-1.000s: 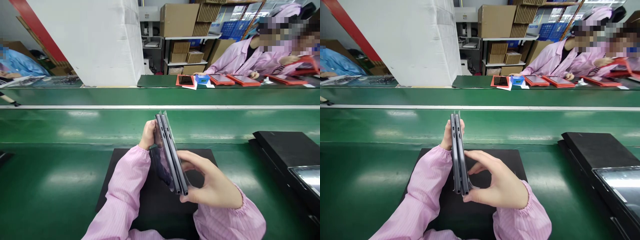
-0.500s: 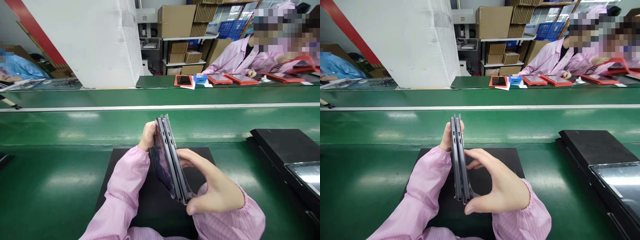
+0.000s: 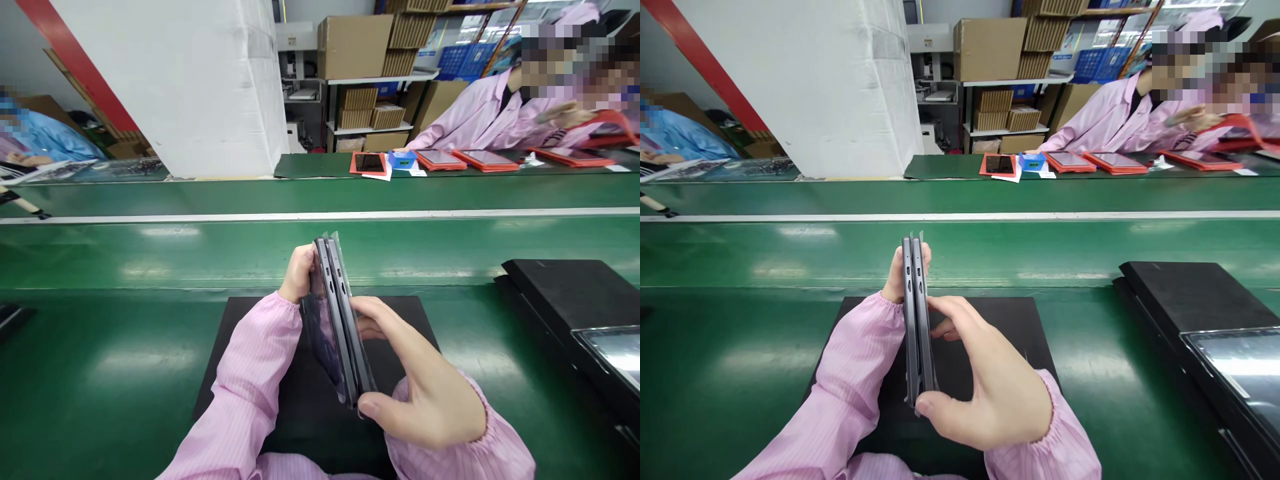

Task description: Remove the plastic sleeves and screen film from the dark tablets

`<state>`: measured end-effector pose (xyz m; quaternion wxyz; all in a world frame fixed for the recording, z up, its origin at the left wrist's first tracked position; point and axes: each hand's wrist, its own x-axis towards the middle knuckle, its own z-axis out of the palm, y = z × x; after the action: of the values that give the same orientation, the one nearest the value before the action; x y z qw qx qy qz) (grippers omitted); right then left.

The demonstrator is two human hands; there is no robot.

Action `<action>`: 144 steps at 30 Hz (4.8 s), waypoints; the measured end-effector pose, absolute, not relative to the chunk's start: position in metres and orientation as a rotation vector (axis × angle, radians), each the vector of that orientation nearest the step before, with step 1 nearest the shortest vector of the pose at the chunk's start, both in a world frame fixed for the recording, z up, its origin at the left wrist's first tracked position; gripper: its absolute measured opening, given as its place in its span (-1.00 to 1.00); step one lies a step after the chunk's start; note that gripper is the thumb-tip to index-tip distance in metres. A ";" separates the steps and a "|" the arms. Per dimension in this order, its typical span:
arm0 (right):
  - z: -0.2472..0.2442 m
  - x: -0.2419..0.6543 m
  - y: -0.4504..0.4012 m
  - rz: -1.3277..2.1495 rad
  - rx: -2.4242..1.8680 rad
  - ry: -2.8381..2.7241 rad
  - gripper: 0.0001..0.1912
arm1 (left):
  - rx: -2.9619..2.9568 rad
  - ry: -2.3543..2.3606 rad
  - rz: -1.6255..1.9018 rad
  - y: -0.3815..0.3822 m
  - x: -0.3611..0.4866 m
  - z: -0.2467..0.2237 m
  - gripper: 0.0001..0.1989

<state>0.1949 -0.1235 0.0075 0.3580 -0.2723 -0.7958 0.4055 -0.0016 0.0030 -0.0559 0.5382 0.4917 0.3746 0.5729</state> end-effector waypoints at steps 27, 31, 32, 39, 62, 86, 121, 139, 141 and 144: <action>0.004 0.228 -0.113 1.470 -0.670 -1.869 -0.32 | 1.837 0.770 1.516 0.000 0.013 -0.056 -0.37; 0.003 0.232 -0.110 1.540 -0.692 -1.781 -0.42 | 1.855 0.785 1.539 -0.003 0.016 -0.056 -0.42; 0.002 0.233 -0.109 1.556 -0.702 -1.759 -0.43 | 1.845 0.789 1.557 -0.003 0.017 -0.056 -0.45; -0.002 0.240 -0.104 1.632 -0.781 -1.671 -0.42 | 1.791 0.896 1.585 -0.004 0.021 -0.054 -0.46; -0.002 0.242 -0.102 1.612 -0.776 -1.665 -0.46 | 1.852 0.878 1.566 -0.007 0.019 -0.057 -0.52; 0.003 0.234 -0.110 1.443 -0.687 -1.816 -0.40 | 1.839 0.761 1.510 -0.012 0.018 -0.056 -0.51; 0.007 0.226 -0.117 1.329 -0.661 -1.976 -0.22 | 1.792 0.671 1.434 -0.013 0.015 -0.053 -0.42; 0.017 0.208 -0.135 0.983 -0.818 -2.152 -0.03 | 1.704 0.534 1.365 -0.014 0.014 -0.051 -0.35; 0.018 0.208 -0.137 0.958 -0.811 -2.166 0.00 | 1.721 0.522 1.350 -0.016 0.014 -0.050 -0.34; 0.021 0.208 -0.138 0.925 -0.825 -2.186 0.03 | 1.772 0.484 1.331 -0.017 0.014 -0.047 -0.33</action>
<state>0.2076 -0.1379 0.0210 0.3094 -0.3122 -0.8272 0.3501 0.0137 -0.0173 -0.0467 0.4228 0.7079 0.1932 0.5318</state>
